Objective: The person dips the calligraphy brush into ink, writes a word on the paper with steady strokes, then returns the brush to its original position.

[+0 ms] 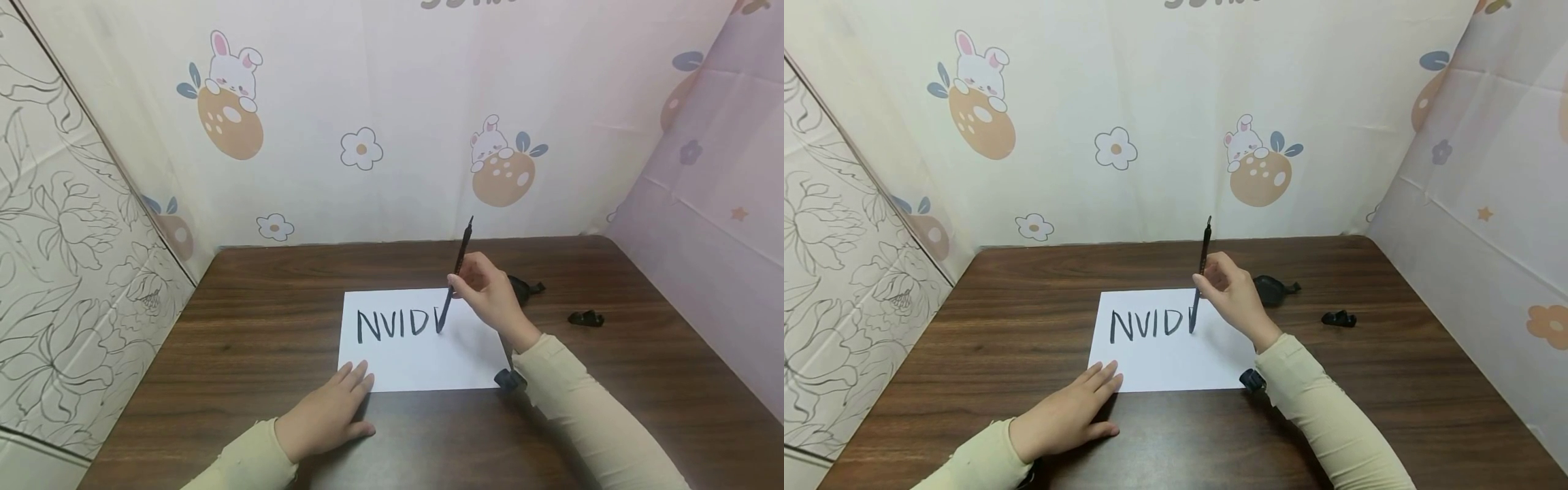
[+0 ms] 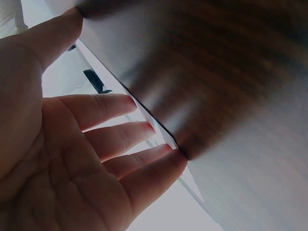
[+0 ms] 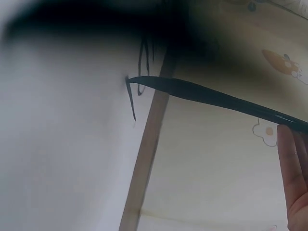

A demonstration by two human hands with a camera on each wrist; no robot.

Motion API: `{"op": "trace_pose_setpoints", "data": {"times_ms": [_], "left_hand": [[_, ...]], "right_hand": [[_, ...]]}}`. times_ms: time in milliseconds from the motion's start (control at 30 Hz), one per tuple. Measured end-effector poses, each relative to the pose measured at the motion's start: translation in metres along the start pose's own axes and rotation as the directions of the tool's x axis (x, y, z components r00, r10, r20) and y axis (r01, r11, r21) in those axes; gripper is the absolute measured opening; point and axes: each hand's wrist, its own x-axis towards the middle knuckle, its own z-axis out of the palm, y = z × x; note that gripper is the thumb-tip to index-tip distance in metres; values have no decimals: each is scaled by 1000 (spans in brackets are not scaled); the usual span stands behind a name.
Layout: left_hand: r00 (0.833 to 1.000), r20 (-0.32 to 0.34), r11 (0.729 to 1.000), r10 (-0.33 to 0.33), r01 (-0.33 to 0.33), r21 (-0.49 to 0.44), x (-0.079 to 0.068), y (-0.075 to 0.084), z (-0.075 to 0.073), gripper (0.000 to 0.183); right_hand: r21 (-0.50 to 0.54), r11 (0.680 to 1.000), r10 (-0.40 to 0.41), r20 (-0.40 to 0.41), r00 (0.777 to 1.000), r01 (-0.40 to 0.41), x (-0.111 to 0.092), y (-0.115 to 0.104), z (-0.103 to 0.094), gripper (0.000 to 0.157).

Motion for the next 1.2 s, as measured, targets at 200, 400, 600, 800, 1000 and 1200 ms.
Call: {"op": "trace_pose_setpoints", "data": {"times_ms": [200, 400, 600, 800, 1000, 1200], "left_hand": [[1000, 2, 1000, -3, 3, -3, 0, 0, 0, 75], [1000, -4, 1000, 0, 0, 8, 0, 0, 0, 75], [1000, 4, 1000, -3, 3, 1, -1, 0, 0, 75], [1000, -5, 1000, 1, -1, 3, 0, 0, 0, 75], [1000, -13, 1000, 10, -10, 10, 0, -1, 1, 75], [1000, -7, 1000, 7, -7, 14, 0, -1, 1, 75]], "right_hand": [[0, 1000, 25, -43, 999, -25, 4, 1, -7, 23], [-53, 999, 5, -104, 995, -10, 7, 3, -11, 22], [-70, 997, -22, -126, 992, 14, 7, 5, -11, 21], [-82, 997, -6, -129, 992, -5, 8, 10, -8, 20], [-95, 995, -35, -144, 989, 22, 9, 13, -6, 19], [-100, 995, -30, -146, 989, 15, 8, 15, -4, 19]]}}
